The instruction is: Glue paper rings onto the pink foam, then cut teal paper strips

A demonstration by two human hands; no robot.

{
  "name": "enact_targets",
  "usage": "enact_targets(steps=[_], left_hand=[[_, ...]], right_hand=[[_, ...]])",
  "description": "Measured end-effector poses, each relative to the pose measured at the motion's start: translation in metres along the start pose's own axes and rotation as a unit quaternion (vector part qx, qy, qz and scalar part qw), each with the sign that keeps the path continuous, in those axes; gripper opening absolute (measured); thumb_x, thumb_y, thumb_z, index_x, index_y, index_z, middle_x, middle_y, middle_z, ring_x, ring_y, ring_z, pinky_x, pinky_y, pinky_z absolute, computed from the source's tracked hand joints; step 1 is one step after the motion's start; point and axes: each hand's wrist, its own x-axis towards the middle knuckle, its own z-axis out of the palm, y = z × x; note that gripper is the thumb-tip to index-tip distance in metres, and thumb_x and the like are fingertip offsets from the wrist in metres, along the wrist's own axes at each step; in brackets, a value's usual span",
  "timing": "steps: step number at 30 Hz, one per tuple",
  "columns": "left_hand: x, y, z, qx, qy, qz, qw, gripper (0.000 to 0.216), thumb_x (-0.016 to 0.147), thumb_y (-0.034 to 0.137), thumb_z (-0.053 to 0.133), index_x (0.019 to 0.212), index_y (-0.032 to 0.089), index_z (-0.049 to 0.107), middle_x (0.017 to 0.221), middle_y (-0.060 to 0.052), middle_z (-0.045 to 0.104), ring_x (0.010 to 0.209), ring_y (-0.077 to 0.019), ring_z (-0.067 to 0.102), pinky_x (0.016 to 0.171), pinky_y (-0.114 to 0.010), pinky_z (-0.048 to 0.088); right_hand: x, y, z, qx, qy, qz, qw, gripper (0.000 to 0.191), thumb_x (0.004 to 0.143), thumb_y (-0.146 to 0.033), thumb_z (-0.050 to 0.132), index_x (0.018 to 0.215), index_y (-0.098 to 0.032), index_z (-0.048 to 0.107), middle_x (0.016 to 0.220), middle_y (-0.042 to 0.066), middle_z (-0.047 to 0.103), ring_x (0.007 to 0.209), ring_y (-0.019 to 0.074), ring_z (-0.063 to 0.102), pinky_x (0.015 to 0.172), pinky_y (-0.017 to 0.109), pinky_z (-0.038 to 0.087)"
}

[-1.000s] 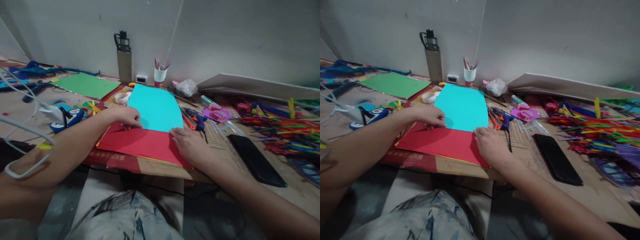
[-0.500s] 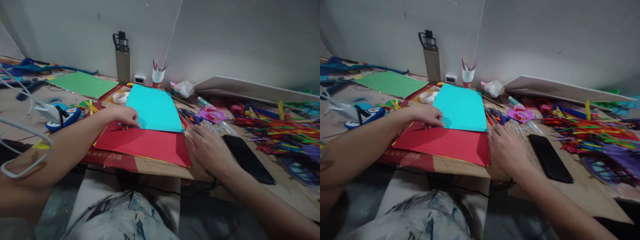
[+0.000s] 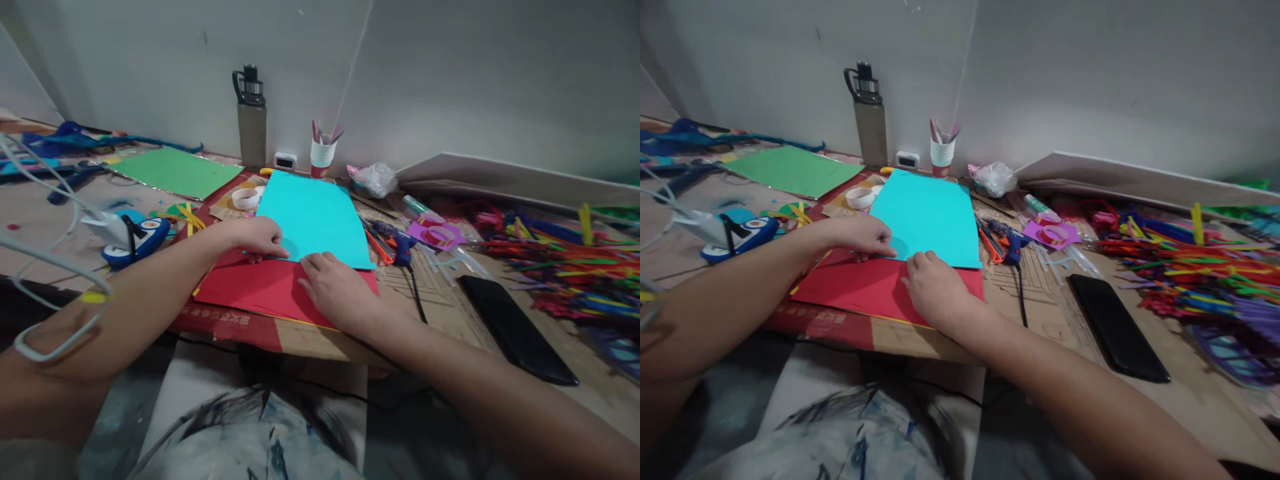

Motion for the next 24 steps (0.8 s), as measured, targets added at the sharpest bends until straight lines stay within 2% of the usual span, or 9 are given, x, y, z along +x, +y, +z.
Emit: enact_targets(steps=[3, 5, 10, 15, 19, 24], left_hand=[[0.004, 0.001, 0.003, 0.048, 0.053, 0.007, 0.997, 0.057, 0.070, 0.071, 0.049, 0.076, 0.016, 0.061, 0.063, -0.006, 0.065, 0.055, -0.0157, 0.059, 0.053, -0.025, 0.038], [0.006, 0.003, 0.004, 0.065, 0.070, 0.002, 0.995, 0.057, 0.067, 0.072, 0.052, 0.073, 0.016, 0.061, 0.062, -0.006, 0.065, 0.056, -0.0162, 0.059, 0.053, -0.025, 0.037], [0.005, 0.009, 0.004, -0.002, 0.016, -0.050, 0.999, 0.050, 0.071, 0.064, 0.056, 0.082, 0.015, 0.061, 0.053, -0.003, 0.060, 0.049, -0.0159, 0.058, 0.052, -0.024, 0.040], [0.004, 0.010, 0.004, -0.015, 0.016, -0.064, 0.998, 0.049, 0.072, 0.062, 0.058, 0.084, 0.015, 0.061, 0.052, -0.003, 0.058, 0.050, -0.0173, 0.059, 0.054, -0.026, 0.042], [0.005, 0.009, 0.002, 0.001, 0.007, -0.059, 0.998, 0.048, 0.073, 0.062, 0.056, 0.083, 0.015, 0.062, 0.056, -0.004, 0.062, 0.050, -0.0155, 0.058, 0.054, -0.025, 0.041], [0.004, 0.009, 0.001, -0.010, 0.007, -0.060, 0.998, 0.047, 0.072, 0.062, 0.057, 0.080, 0.016, 0.060, 0.055, -0.003, 0.061, 0.046, -0.0137, 0.056, 0.051, -0.023, 0.039]], right_hand=[[0.001, 0.001, 0.003, -0.012, -0.010, -0.014, 1.000, 0.032, 0.095, -0.021, 0.036, 0.093, -0.013, 0.067, 0.094, 0.012, 0.064, 0.087, 0.0261, 0.051, 0.073, 0.039, 0.037], [0.001, 0.002, 0.001, -0.010, -0.021, -0.014, 1.000, 0.031, 0.094, -0.020, 0.038, 0.092, -0.014, 0.068, 0.093, 0.012, 0.064, 0.089, 0.0267, 0.050, 0.073, 0.039, 0.036], [-0.004, 0.007, -0.006, -0.022, -0.059, -0.010, 0.998, 0.028, 0.092, -0.019, 0.041, 0.090, -0.013, 0.068, 0.091, 0.012, 0.063, 0.091, 0.0274, 0.048, 0.074, 0.039, 0.034], [-0.014, 0.014, -0.007, -0.042, -0.088, 0.002, 0.995, 0.028, 0.091, -0.013, 0.041, 0.090, -0.011, 0.069, 0.089, 0.012, 0.063, 0.089, 0.0263, 0.049, 0.073, 0.038, 0.033], [-0.025, 0.019, -0.003, -0.011, -0.074, 0.059, 0.995, 0.034, 0.094, -0.015, 0.034, 0.092, -0.013, 0.068, 0.087, 0.010, 0.063, 0.088, 0.0235, 0.051, 0.072, 0.035, 0.033], [-0.040, 0.026, -0.001, 0.020, -0.051, 0.140, 0.989, 0.032, 0.094, -0.019, 0.037, 0.094, -0.014, 0.069, 0.085, 0.009, 0.063, 0.084, 0.0203, 0.053, 0.071, 0.031, 0.034]])
